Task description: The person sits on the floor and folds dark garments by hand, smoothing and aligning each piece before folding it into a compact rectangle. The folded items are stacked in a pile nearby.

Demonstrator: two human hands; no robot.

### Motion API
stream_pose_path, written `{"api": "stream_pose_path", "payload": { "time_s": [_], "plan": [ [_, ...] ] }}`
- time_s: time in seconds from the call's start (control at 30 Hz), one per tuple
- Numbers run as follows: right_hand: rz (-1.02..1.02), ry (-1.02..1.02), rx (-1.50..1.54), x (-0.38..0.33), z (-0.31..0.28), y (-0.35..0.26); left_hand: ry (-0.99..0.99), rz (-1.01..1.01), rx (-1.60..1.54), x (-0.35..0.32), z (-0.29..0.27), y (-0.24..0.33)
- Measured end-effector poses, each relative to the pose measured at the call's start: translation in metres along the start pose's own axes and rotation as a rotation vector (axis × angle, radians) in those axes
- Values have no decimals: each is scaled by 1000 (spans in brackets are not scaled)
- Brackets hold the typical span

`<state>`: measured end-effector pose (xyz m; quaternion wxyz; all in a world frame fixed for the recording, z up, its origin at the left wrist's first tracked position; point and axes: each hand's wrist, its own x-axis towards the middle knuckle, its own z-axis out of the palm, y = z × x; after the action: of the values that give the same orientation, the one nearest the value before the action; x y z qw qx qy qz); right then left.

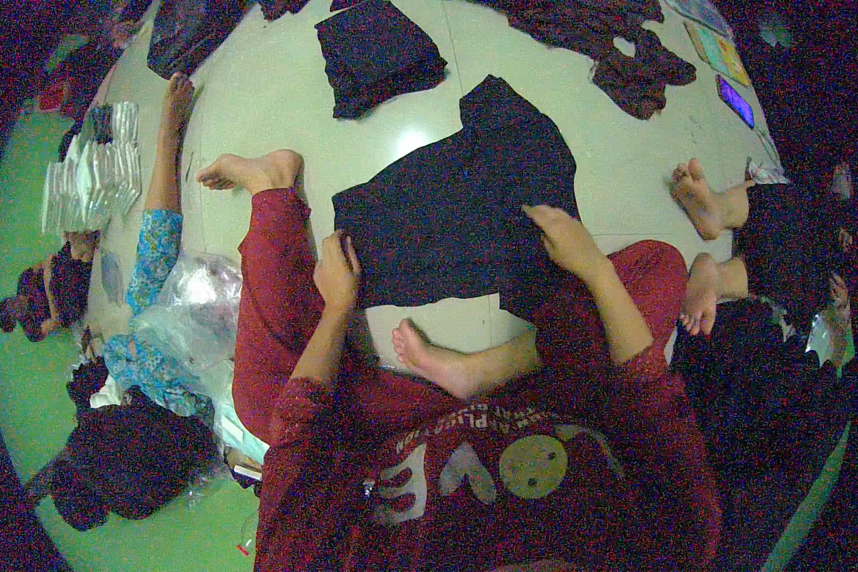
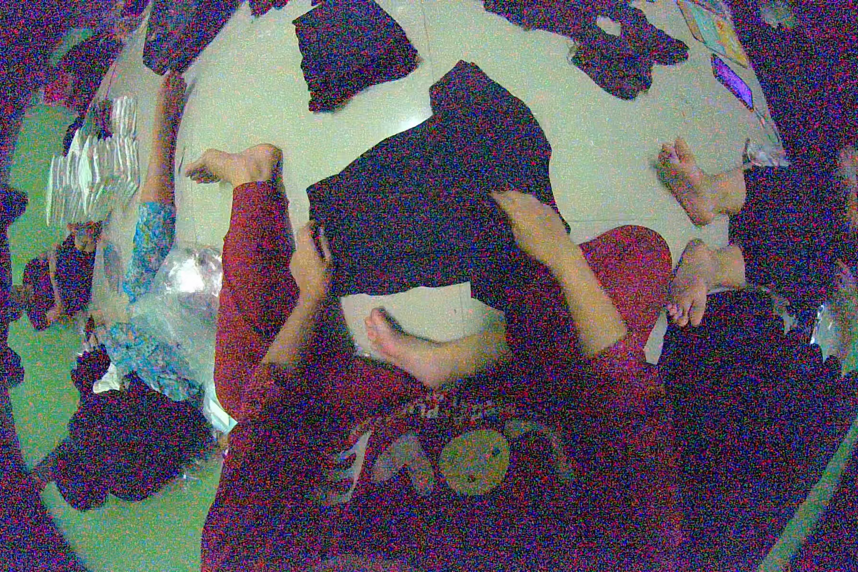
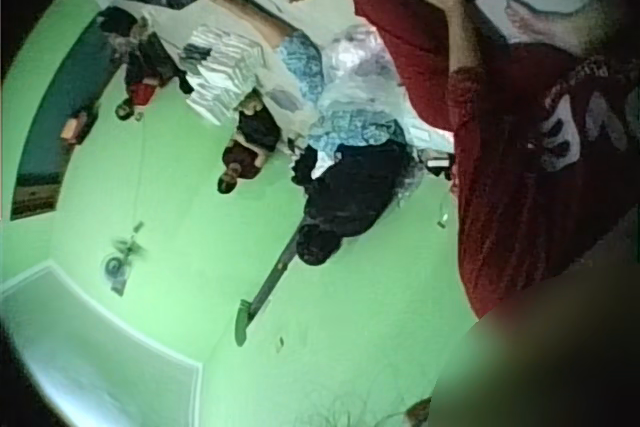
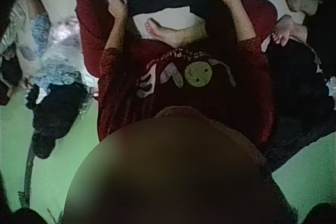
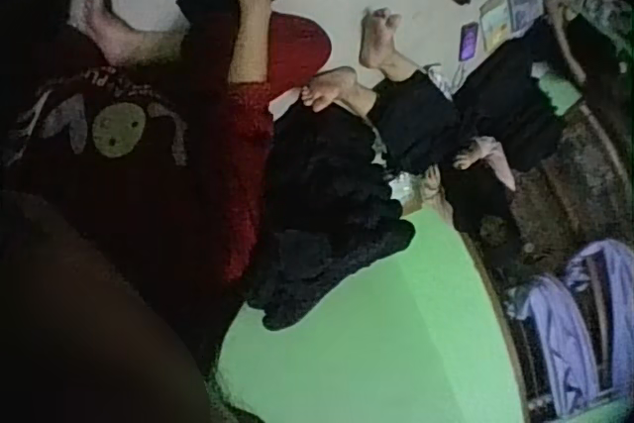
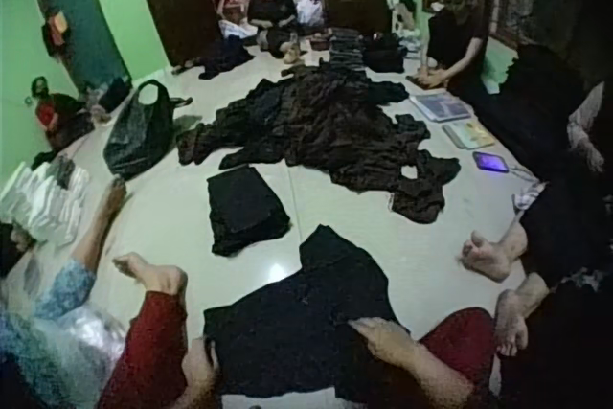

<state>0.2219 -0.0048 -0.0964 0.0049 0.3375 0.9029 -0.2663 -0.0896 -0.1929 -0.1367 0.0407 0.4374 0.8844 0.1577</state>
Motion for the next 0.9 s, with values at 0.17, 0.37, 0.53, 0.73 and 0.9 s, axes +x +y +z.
{"api": "stream_pose_path", "payload": {
  "time_s": [0.17,0.37,0.53,0.73,0.9],
  "plan": [
    [74,-8,40,2,3,21,57,6,39,18,-13,-11],
    [104,-94,13,-6,-6,15,243,446,-273,79,-8,72],
    [75,-102,-2,-8,-11,14,-130,173,-321,165,55,192],
    [140,-148,-11,-8,1,18,-526,149,-337,221,65,214],
    [11,-50,51,-5,0,24,-405,378,-230,229,64,211]
  ]
}}
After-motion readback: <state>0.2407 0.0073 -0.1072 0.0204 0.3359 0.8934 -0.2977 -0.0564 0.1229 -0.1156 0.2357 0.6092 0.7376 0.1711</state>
